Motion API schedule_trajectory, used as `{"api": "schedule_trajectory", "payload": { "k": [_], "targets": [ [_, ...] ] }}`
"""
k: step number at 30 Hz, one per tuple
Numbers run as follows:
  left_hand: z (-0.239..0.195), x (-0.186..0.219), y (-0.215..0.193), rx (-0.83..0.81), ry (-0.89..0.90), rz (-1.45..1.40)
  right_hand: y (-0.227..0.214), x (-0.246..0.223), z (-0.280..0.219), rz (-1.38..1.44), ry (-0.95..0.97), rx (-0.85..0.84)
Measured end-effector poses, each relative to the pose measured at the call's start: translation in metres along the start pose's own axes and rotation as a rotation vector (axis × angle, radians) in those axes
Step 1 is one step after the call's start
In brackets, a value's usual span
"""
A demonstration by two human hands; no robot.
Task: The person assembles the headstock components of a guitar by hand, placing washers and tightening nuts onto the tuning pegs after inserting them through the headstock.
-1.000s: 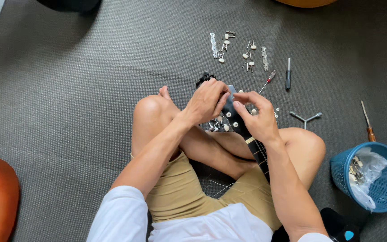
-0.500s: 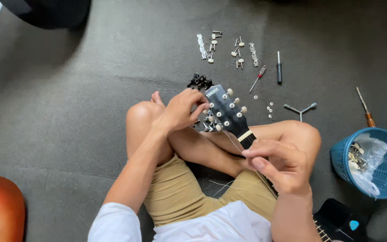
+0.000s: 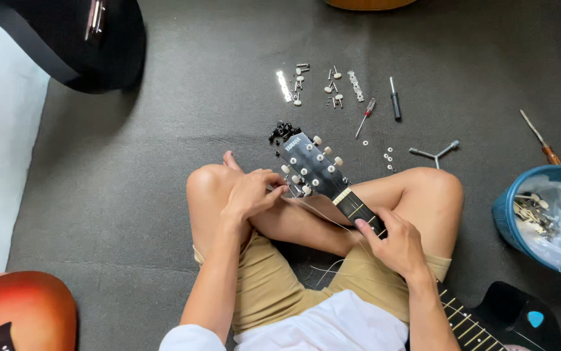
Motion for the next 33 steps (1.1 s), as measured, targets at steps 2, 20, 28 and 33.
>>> {"api": "schedule_trajectory", "payload": {
  "k": [2, 20, 28, 33],
  "targets": [
    [-0.001, 0.001, 0.001, -0.024, -0.017, 0.043, -0.003, -0.010, -0.002, 0.005, 0.029, -0.043],
    [-0.031, 0.042, -0.041, 0.511, -0.220, -0.347, -0.017, -0.041, -0.026, 0.088, 0.025, -0.070],
    [-0.035, 0.042, -0.044, 0.521, -0.191, -0.406, -0.022, -0.050, -0.036, 0.107, 0.007, -0.057],
    [-0.021, 0.034, -0.046, 0.360, -0.379, -0.657, -0.024, -0.059, -0.038, 0.150, 0.026, -0.077]
  ]
}}
Point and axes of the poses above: each hand's wrist, its own z-axis towards the middle knuckle, its own y-axis out of the palm, x = y × z, the point moved 3 cm from there along z, towards the middle knuckle, and after that the axes turned 11 degrees about z, right-handed, at the moved point
